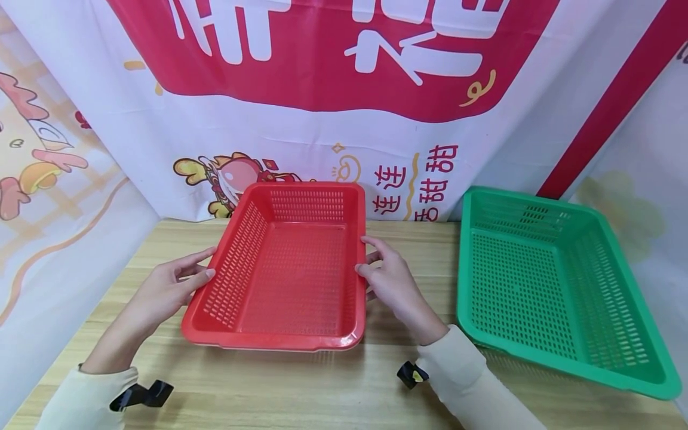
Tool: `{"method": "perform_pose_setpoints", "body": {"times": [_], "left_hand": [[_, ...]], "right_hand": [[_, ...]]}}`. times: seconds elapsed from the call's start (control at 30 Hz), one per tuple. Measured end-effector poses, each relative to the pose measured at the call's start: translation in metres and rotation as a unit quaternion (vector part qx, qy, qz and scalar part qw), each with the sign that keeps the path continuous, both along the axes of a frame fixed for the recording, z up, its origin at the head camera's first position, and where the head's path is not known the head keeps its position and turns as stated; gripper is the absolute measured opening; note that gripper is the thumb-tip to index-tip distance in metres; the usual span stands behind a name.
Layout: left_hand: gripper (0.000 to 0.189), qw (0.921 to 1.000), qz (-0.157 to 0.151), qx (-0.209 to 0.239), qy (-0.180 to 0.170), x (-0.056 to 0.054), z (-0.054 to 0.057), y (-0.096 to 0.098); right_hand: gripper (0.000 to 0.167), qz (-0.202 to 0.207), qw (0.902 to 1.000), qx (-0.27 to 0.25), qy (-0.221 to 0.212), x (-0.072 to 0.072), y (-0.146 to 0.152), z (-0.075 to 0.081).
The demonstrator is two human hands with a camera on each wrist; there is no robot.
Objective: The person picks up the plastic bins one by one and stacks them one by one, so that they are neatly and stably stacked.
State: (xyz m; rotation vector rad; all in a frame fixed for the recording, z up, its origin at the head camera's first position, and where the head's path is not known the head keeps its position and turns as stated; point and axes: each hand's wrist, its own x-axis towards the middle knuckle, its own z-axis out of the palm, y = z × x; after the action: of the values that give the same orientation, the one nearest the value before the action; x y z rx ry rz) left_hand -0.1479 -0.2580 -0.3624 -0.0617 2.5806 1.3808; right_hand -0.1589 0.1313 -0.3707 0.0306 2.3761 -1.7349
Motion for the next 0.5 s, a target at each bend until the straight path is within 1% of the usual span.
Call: {"method": "perform_pose_setpoints", "body": {"times": [0.23, 0.37, 0.5], "left_hand": [[0.063, 0.9998, -0.005, -0.015, 0.015, 0.004, 0.002, 0.001], [0.062, 0.9988, -0.008, -0.031, 0.036, 0.011, 0.008, 0.008], [0.061, 0.9958, -0.017, -0.062, 0.066, 0.018, 0.015, 0.017]], "right_hand": [[0.065, 0.011, 0.9999, 0.012, 0.0, 0.004, 0.001, 0.003], [0.064, 0.015, 0.9992, 0.035, 0.008, 0.008, 0.004, 0.008], [0.063, 0.011, 0.9974, 0.069, 0.018, 0.012, 0.009, 0.012]]}}
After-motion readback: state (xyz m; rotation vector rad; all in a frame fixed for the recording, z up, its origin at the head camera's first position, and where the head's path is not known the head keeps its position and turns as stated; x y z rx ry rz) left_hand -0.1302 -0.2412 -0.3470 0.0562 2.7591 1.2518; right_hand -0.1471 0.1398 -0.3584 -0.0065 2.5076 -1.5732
